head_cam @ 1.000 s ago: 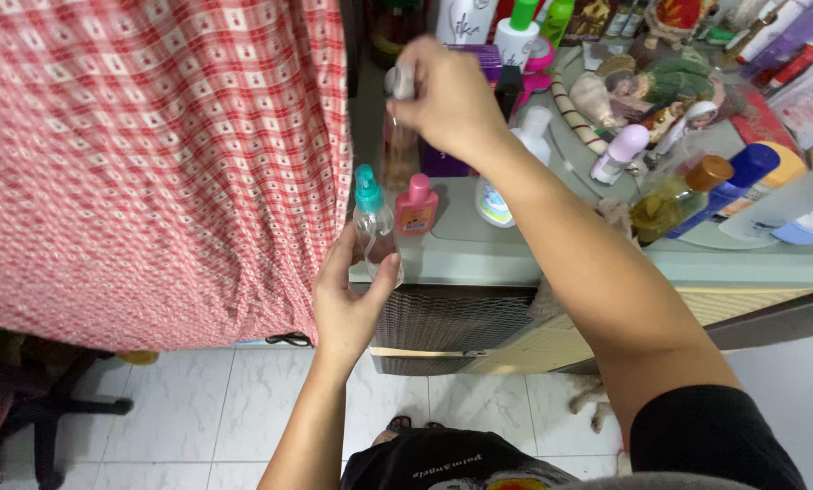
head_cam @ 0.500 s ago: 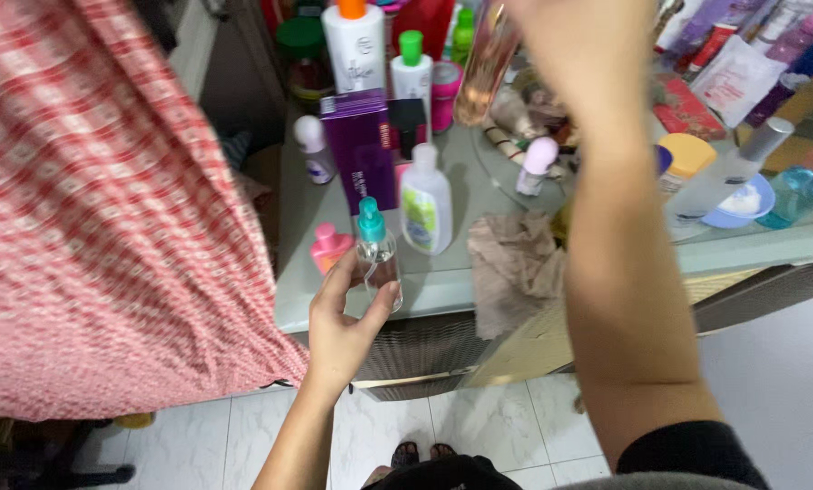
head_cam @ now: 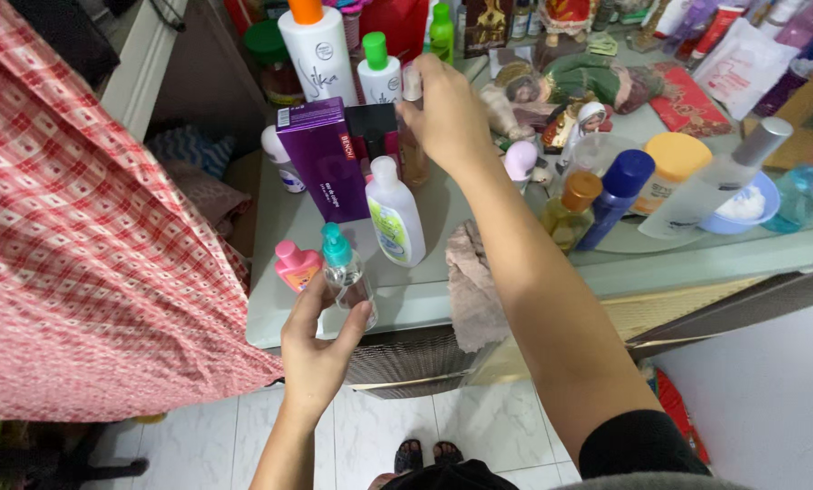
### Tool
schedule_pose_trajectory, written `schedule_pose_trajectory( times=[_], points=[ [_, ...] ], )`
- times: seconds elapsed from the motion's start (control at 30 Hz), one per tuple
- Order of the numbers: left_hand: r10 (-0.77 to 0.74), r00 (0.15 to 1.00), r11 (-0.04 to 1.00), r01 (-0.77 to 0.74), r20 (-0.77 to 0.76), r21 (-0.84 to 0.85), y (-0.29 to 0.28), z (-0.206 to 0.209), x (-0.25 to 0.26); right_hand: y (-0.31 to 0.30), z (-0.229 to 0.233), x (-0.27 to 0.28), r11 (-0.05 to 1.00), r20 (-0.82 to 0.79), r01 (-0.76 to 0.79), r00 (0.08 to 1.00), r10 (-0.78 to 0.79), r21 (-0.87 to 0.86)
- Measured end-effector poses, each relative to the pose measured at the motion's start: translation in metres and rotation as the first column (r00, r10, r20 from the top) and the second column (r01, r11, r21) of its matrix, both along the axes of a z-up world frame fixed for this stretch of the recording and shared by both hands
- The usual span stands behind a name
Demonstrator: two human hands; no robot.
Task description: The person wipes a bathroom cabinet surface with a cloth, then rearranges several bottles and boxes. They pour liquid from a large bottle into a smaller spray bottle, close it, and continue organizing the items on the cabinet.
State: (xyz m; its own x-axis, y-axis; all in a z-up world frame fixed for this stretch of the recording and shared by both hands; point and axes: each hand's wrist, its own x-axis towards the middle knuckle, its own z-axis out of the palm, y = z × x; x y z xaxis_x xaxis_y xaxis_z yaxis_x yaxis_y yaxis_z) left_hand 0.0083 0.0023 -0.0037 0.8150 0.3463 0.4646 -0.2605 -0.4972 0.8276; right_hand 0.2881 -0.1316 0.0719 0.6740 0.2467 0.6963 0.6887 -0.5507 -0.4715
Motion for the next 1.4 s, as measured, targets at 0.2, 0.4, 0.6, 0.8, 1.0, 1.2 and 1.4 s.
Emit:
schedule_pose_trajectory(
  times=[0.2,0.4,0.6,0.8,1.0,1.2,1.4],
  points=[
    [0.006,1.0,0.999,-0.006,0.0,-0.036,-0.002,-0.002,-0.001,0.003,-0.01,0.009,0.998,-0.04,-0.059,0.997,0.059,-0.013],
    [0.004,1.0,0.999,-0.005,-0.031,-0.036,-0.002,0.001,0.001,-0.004,-0.018,0.004,0.983,0.194,-0.182,0.966,0.172,0.033],
    [-0.019,1.0,0.999,0.018,-0.01,-0.039,-0.003,-0.002,0.007,-0.01,-0.012,0.001,0.984,0.007,-0.176,0.984,0.176,-0.005],
    [-0.048,0.998,0.997,0.046,-0.028,-0.069,-0.003,0.0,0.009,-0.006,-0.017,0.004,0.969,0.015,-0.232,0.973,0.232,0.08],
    [-0.044,0.998,0.996,0.042,-0.033,-0.074,-0.002,0.003,0.008,-0.003,-0.027,0.007,0.968,-0.016,-0.207,0.977,0.211,0.14],
    [-0.064,0.998,0.995,0.064,0.008,-0.078,-0.001,0.001,0.01,-0.003,-0.031,0.008,0.978,0.138,-0.199,0.972,0.189,0.064],
    [-0.049,0.998,0.995,0.051,0.025,-0.082,-0.001,0.0,0.013,-0.001,-0.035,0.014,0.974,0.182,-0.219,0.961,0.207,0.051]
  ],
)
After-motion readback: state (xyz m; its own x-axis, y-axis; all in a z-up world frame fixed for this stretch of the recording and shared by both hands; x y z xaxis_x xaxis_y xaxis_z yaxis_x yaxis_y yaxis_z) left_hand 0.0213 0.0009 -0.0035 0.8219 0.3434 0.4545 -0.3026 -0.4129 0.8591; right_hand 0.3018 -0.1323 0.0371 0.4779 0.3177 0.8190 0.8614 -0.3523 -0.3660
